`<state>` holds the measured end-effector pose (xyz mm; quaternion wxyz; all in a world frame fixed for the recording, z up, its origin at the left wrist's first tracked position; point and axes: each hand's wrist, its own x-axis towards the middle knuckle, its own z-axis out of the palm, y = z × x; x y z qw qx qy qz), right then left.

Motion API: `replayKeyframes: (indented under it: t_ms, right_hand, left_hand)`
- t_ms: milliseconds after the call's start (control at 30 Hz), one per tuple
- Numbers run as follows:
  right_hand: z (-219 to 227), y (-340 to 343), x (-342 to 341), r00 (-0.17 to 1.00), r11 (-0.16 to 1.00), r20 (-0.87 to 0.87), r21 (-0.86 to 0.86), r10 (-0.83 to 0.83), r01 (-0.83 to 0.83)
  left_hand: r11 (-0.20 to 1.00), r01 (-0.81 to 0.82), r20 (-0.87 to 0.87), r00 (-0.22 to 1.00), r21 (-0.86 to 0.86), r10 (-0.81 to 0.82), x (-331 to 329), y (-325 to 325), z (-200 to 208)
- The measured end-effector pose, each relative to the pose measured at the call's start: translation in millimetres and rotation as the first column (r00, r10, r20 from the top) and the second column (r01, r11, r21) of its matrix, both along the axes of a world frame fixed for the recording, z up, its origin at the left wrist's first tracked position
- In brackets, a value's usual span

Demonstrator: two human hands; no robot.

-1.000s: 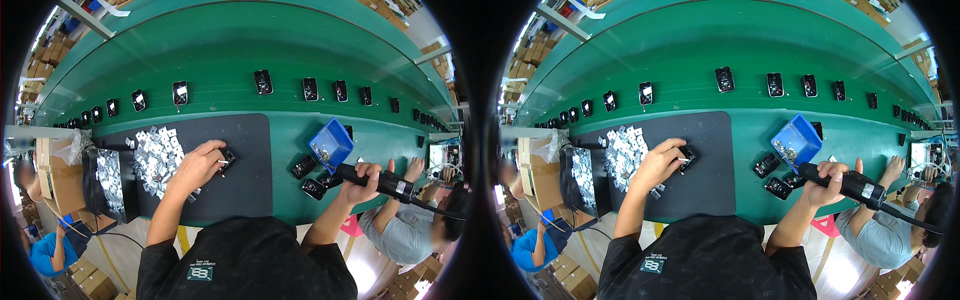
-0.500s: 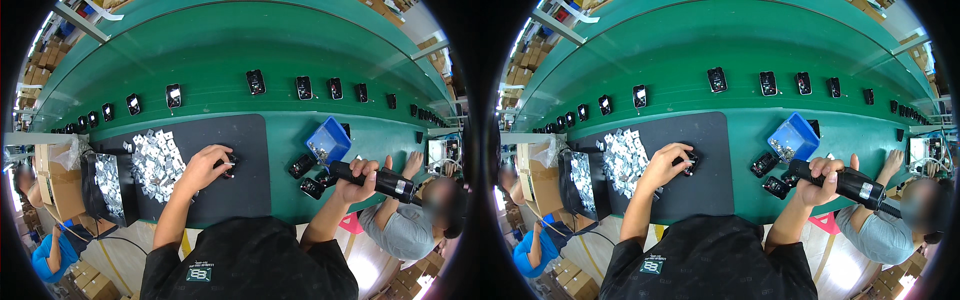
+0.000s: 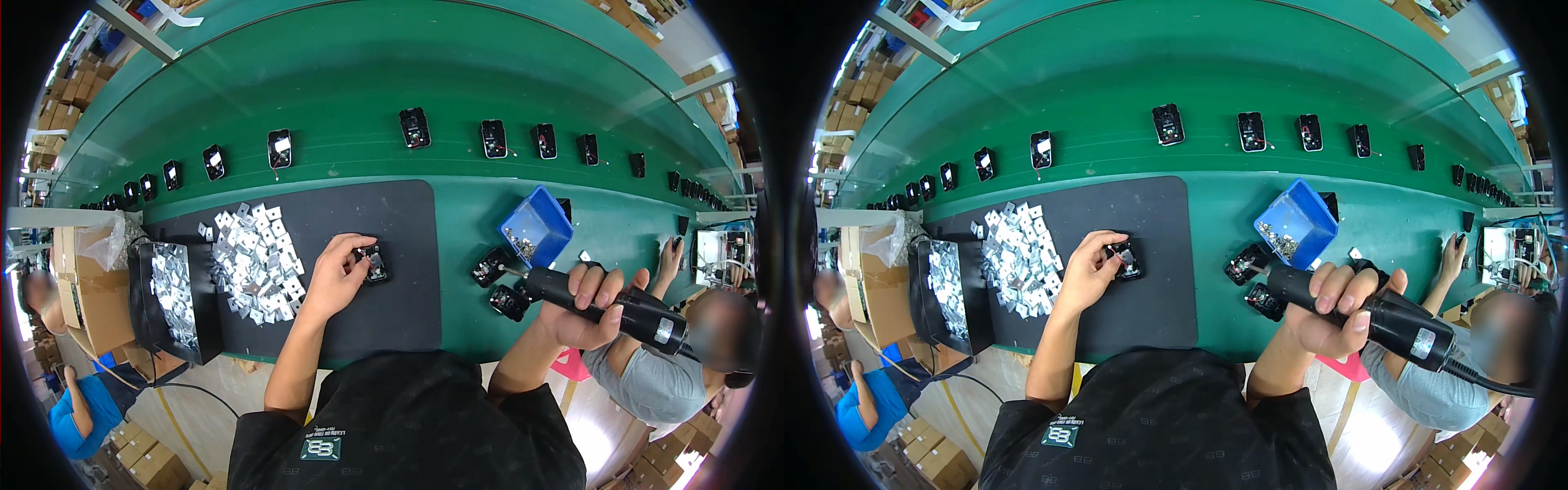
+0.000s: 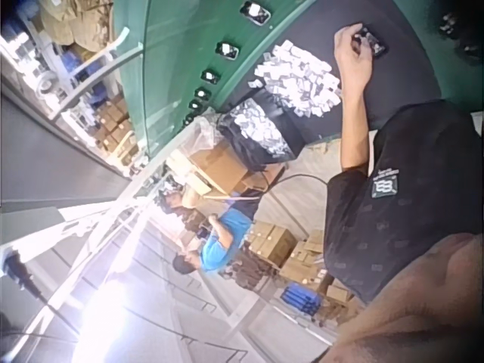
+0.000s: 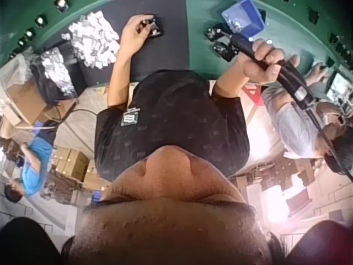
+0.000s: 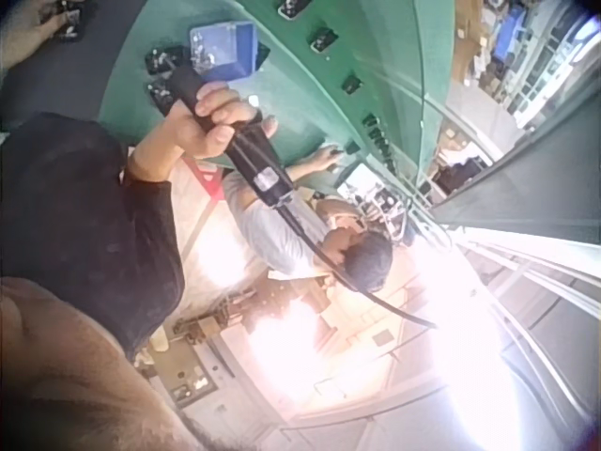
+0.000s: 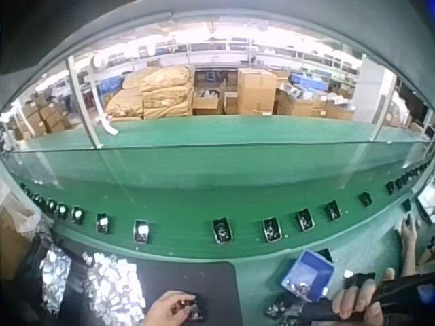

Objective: Assemble small electronic components using an electric screwdriver at a factory workstation.

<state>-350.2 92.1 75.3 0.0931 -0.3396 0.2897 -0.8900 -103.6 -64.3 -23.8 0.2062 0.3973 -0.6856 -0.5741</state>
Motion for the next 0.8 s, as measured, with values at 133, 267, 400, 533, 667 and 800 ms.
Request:
replayKeyframes:
  t_ms: [133,267,400,533,667,800]
  right_hand:
    - [6,-7,14,0.993,0.993,0.016,-0.029,0.118,-0.118]
    - [6,-17,28,0.982,0.983,0.052,-0.031,0.184,-0.182]
    - [8,-23,36,0.962,0.963,0.037,-0.027,0.269,-0.269]
    - [6,-23,36,0.956,0.957,0.039,-0.023,0.291,-0.290]
    - [6,-22,36,0.953,0.953,0.043,-0.018,0.301,-0.301]
    - [7,-22,35,0.955,0.956,0.046,-0.013,0.293,-0.293]
  left_hand:
    - [0.999,-0.012,0.009,1.000,-0.035,0.013,-2,3,1]
    - [0.997,-0.013,0.065,0.998,-0.080,0.018,-6,3,7]
    - [0.989,-0.022,0.072,0.997,-0.147,0.033,-6,6,5]
    - [0.973,-0.014,0.056,0.998,-0.231,0.027,-6,10,6]
    - [0.970,-0.024,0.029,0.999,-0.240,0.032,-6,11,4]
    - [0.973,-0.007,0.048,0.999,-0.229,0.018,-6,10,7]
